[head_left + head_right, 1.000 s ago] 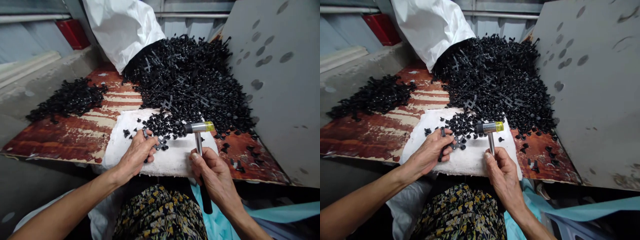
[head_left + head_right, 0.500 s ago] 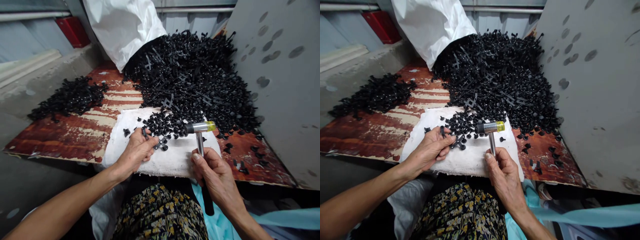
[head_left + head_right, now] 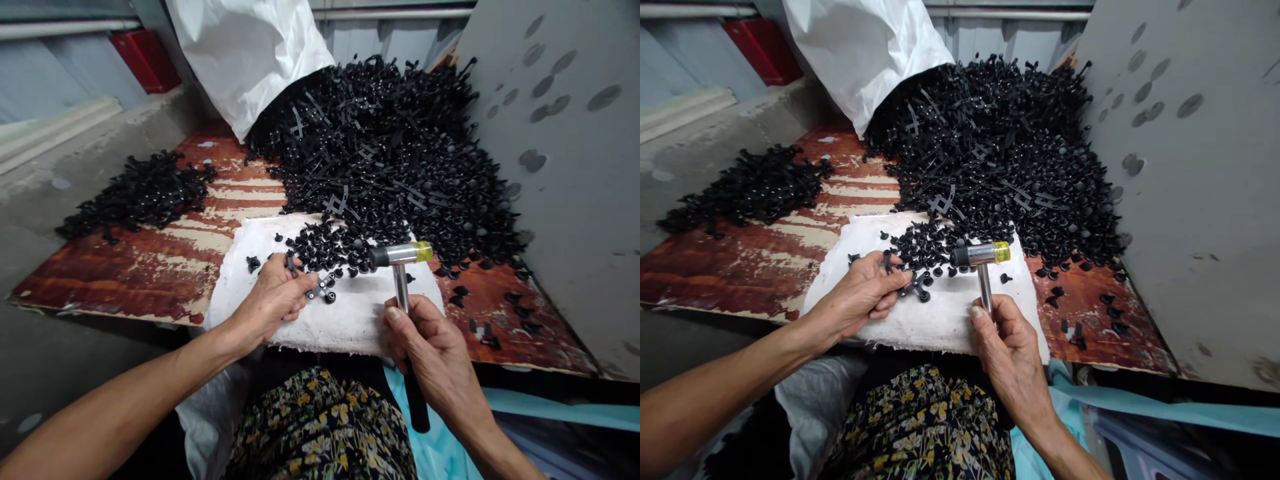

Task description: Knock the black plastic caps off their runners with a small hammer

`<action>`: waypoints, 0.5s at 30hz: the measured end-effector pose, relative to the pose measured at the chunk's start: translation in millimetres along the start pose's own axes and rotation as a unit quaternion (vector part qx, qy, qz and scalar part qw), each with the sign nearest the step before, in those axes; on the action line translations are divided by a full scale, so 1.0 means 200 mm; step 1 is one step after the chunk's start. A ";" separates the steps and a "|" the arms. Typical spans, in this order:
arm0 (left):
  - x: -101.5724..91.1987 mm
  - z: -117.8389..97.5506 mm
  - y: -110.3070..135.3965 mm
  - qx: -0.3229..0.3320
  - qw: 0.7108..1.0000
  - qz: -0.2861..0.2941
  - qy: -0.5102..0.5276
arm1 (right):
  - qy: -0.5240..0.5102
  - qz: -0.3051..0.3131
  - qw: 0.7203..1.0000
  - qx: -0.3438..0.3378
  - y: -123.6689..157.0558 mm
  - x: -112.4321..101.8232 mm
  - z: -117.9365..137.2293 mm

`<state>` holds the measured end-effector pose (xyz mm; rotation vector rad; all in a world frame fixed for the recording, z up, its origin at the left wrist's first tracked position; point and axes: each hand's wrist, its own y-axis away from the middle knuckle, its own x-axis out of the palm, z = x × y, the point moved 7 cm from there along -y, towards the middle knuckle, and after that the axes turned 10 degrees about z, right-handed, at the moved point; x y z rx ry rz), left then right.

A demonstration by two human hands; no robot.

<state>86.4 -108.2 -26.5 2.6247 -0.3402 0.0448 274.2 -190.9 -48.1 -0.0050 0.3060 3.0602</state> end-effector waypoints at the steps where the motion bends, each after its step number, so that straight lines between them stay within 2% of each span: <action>1: 0.00 0.00 0.00 -0.002 1.000 -0.001 0.000 | 0.001 0.000 1.000 0.000 0.00 0.00 0.00; 10: 0.00 -0.01 0.00 -0.003 1.000 -0.008 -0.020 | 0.015 0.004 1.000 -0.016 0.00 -0.01 0.00; 15: -0.04 -0.02 -0.02 -0.028 0.997 -0.017 -0.069 | 0.076 0.021 0.996 -0.032 0.00 0.00 0.03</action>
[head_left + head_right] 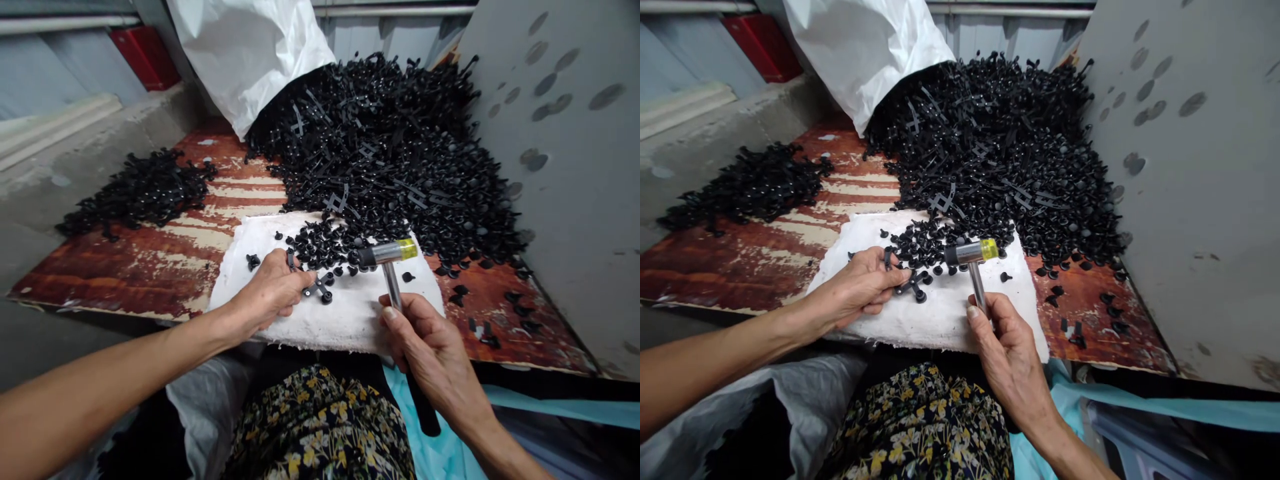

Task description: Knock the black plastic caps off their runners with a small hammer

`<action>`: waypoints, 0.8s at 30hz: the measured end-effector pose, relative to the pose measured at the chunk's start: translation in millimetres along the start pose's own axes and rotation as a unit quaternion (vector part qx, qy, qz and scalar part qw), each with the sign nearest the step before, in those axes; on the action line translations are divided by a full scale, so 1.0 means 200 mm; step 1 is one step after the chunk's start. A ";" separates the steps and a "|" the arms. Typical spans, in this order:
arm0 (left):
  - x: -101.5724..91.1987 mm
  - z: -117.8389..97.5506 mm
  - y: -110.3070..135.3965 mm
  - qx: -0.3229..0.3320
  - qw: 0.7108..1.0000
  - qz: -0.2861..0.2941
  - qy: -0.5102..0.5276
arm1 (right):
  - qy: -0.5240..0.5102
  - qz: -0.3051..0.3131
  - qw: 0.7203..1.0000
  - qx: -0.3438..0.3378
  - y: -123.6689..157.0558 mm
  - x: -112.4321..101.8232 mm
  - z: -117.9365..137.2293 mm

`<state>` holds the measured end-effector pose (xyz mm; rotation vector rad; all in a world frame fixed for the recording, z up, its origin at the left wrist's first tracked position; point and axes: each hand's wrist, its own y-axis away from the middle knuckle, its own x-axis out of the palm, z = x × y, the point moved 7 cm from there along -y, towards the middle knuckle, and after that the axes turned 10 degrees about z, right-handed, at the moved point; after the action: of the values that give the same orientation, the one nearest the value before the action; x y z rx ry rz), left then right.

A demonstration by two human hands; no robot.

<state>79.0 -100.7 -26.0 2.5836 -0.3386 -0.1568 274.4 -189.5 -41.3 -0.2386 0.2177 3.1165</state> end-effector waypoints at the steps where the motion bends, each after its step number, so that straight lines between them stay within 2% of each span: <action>1: -0.01 0.00 -0.01 0.002 1.000 0.011 -0.008 | 0.012 0.008 1.000 0.002 0.00 0.00 0.01; 5: -0.05 0.02 -0.08 0.008 0.998 0.060 -0.012 | 0.028 0.027 0.999 0.012 0.00 0.01 0.03; 8: -0.06 0.03 -0.09 0.008 0.998 0.057 -0.004 | 0.025 0.024 0.999 0.009 0.00 0.00 0.03; 16: 0.01 -0.01 -0.03 0.023 0.997 0.057 -0.040 | 0.023 0.022 0.999 0.002 0.00 0.00 0.02; 20: 0.02 -0.01 -0.04 0.054 0.995 0.060 -0.057 | 0.074 0.009 0.996 -0.043 0.00 0.00 0.09; 24: 0.03 -0.01 -0.04 0.068 0.993 0.057 -0.071 | 0.169 0.007 0.979 -0.112 0.02 0.00 0.16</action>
<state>86.4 -94.4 -28.1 2.6850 -0.5673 -0.2861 269.6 -188.5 -9.2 -0.7744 -0.1343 3.0890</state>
